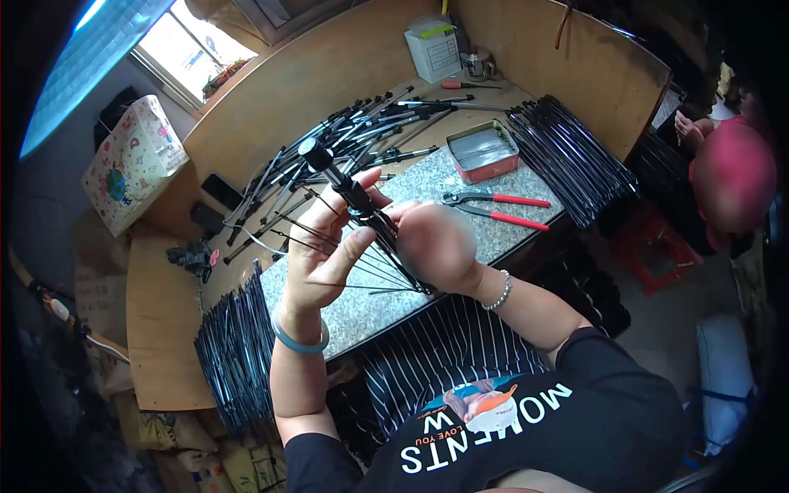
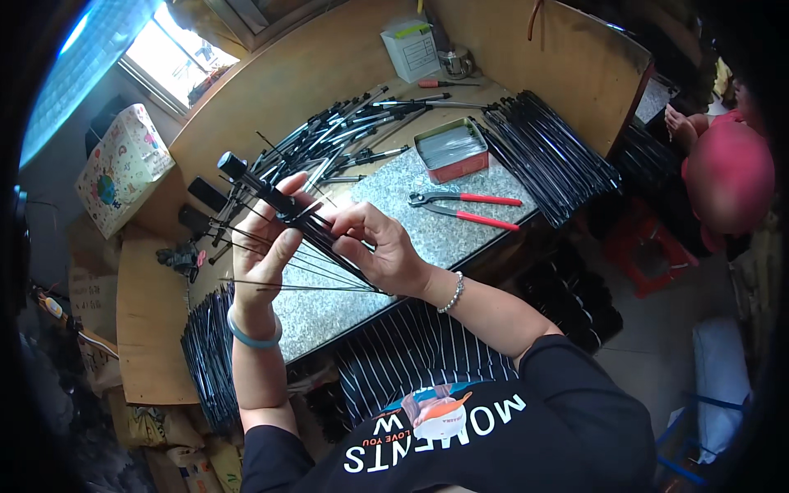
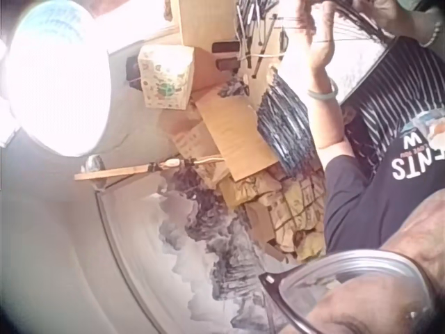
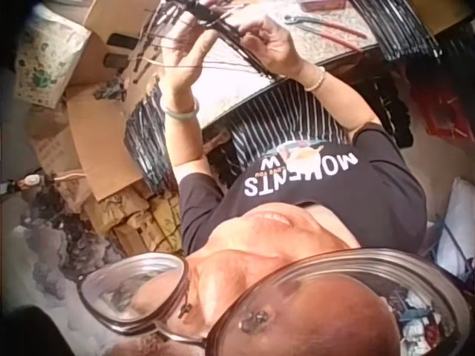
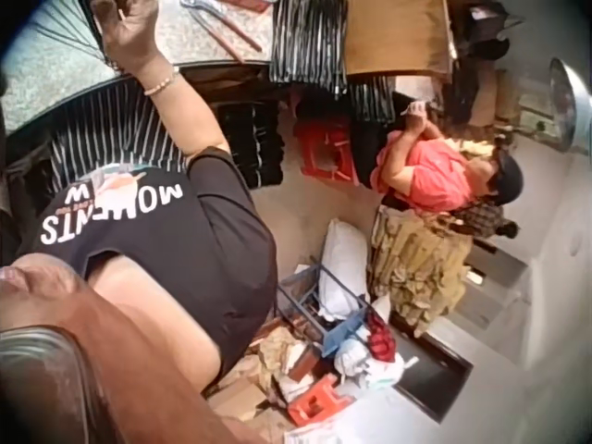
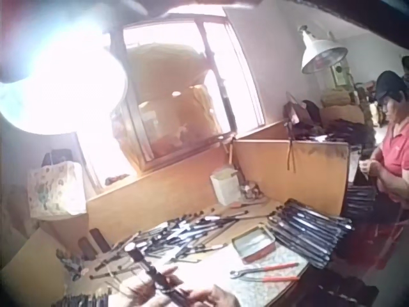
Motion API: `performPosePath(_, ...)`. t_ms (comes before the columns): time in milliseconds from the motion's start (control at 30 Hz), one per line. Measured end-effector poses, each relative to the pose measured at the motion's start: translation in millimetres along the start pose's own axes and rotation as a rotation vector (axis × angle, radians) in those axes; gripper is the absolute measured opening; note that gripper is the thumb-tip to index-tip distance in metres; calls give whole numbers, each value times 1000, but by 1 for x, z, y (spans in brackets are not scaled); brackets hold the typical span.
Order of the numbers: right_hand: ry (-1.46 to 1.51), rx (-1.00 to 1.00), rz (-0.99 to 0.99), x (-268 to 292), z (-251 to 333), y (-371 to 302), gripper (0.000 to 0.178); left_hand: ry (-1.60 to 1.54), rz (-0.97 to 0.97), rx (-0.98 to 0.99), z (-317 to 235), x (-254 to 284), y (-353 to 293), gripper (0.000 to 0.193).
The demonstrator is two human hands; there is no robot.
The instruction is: The person gathers sets of umbrella ribs, threads wire through their ends, attaches them around umbrella runners, and tightens the wire using pliers.
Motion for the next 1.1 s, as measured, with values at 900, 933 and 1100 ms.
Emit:
performPosePath(900,-425,153,-83,7,34,13,15,331,-139,-197,12,-8,0,42)
performPosePath(933,-410,105,-91,9,31,12,15,375,-154,-215,10,-8,0,42)
performPosePath(1100,-311,-78,-95,2,17,11,15,112,-227,-161,15,-2,-13,46)
Point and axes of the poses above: each hand's wrist, its own y-axis towards the middle knuckle, its own x-axis out of the back of the hand, z = x × y, the point moved 9 cm from there along y, towards the middle knuckle, and after that the axes turned 4 degrees about -z, right-handed, at the moved point
